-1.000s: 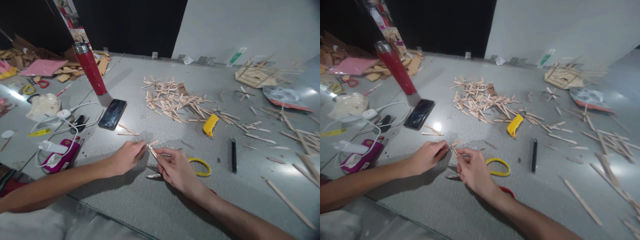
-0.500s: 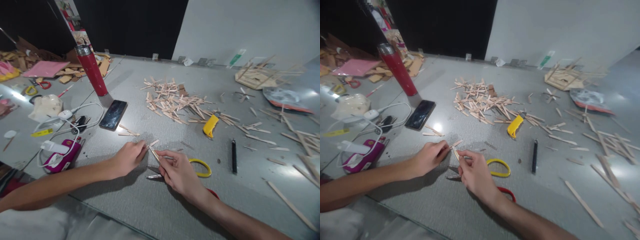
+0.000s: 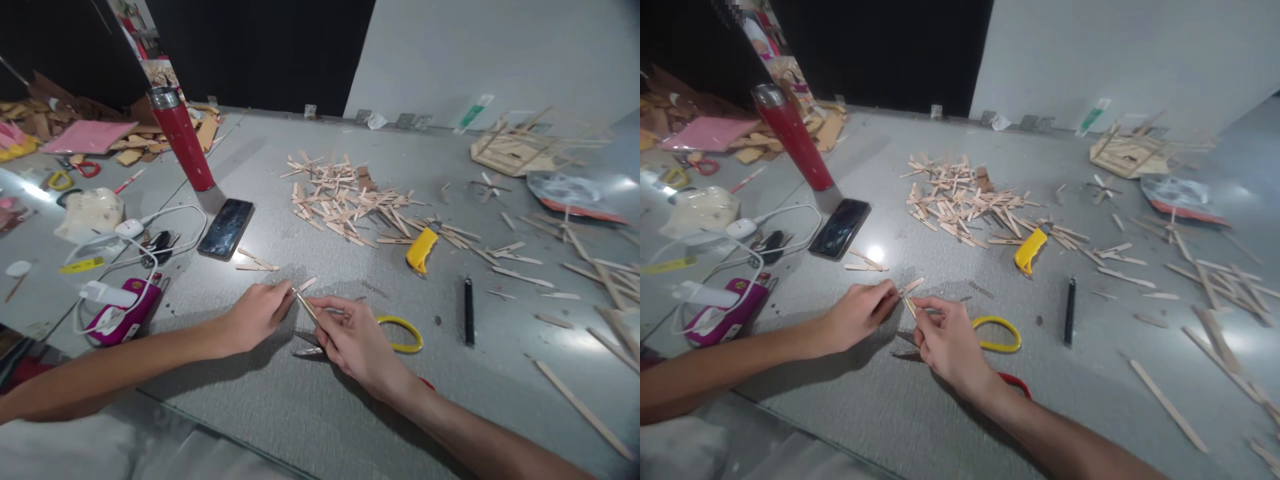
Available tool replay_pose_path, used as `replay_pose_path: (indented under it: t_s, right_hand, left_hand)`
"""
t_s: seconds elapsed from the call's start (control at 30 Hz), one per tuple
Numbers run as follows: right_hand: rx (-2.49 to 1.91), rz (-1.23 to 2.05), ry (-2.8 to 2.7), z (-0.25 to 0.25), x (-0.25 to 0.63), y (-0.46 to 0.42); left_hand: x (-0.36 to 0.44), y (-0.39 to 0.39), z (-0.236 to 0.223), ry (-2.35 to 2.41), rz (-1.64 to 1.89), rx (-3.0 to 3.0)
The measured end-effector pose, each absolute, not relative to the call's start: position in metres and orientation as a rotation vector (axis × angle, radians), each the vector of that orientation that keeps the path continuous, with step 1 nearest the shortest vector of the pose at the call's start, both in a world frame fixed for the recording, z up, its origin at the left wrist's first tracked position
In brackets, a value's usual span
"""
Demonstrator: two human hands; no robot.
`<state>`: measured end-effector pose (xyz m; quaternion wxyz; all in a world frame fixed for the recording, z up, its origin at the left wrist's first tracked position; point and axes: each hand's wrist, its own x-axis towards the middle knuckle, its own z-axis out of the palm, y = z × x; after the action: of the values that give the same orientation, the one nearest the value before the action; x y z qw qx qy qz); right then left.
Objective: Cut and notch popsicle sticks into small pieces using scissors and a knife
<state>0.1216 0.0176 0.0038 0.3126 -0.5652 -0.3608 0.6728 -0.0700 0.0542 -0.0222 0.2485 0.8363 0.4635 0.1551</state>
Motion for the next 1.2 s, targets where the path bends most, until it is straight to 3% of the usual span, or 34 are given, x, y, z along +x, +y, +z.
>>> replay_pose_path:
  t_s: [1.2]
  right_hand:
    - [-1.53,1.757,-0.976,0.0047,0.1228,0.015]
  left_hand:
    - [-0.0682,0.0527,-0.0245,1.292,0.454,2.169]
